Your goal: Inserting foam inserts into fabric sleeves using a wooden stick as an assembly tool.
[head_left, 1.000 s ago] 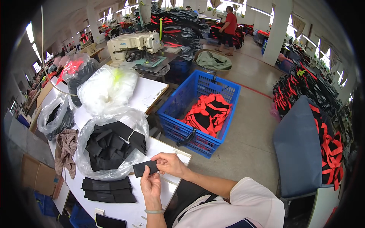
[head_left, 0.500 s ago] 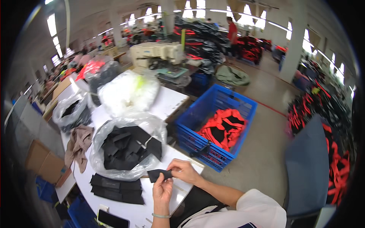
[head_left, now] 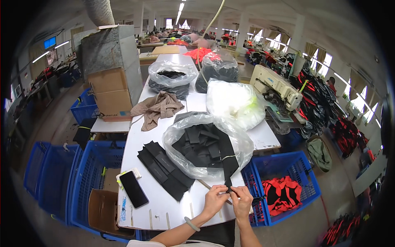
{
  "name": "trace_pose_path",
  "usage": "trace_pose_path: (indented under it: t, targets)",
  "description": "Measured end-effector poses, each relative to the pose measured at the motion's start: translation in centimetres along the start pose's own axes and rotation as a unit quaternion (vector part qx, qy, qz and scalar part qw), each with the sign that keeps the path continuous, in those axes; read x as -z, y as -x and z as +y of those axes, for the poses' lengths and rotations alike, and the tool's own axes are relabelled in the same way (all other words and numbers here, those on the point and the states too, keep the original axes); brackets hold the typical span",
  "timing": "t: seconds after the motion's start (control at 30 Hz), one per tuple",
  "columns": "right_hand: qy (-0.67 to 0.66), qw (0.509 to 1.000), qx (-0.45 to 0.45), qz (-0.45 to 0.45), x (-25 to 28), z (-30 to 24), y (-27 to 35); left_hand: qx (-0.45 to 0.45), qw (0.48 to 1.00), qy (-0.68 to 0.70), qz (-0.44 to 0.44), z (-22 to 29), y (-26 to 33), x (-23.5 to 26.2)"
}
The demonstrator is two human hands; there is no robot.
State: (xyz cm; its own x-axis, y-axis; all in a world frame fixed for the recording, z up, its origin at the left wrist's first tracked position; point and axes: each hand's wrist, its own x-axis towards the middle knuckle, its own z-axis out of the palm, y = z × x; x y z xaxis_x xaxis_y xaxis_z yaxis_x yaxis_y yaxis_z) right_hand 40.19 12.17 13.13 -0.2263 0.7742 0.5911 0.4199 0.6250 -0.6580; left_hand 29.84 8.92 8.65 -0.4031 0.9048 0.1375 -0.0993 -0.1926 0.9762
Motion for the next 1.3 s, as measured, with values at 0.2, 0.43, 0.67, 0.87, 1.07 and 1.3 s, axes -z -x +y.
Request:
trace_pose_path:
  t: [0.2,0.43,0.67,0.87,1.07,1.3]
  targets:
    - [0.020,0.999,-0.026,-0.016,-0.4,-0.7,-0.3,-0.150,0.960,-0.215,0.098,-0.1,-0.2,-0.5]
    - [-0.264,0.932,-0.240,-0.070,-2.4,3.2,1.6,-0.205,0.913,-0.338,0.103,1.3,0.4,0.9]
    - [-0.645,0.569,-0.477,-0.180,-2.7,3.7,3.3,-0.114,0.924,-0.363,-0.038,1.1,0.8,3.1]
    - [-0.423,0.821,-0.370,-0.100,-3.2,2.1,0.3,0.037,0.994,-0.100,0.009,0.5,0.0,2.0]
    - [-0.197,0.962,-0.174,-0.081,-2.2,1.2,0.9,0.032,0.993,0.026,0.108,1.1,-0.2,0.5]
    - [-0.050,0.992,-0.109,0.027,-3.1,-0.2,1.0,0.066,0.981,0.163,0.076,0.6,-0.6,0.2]
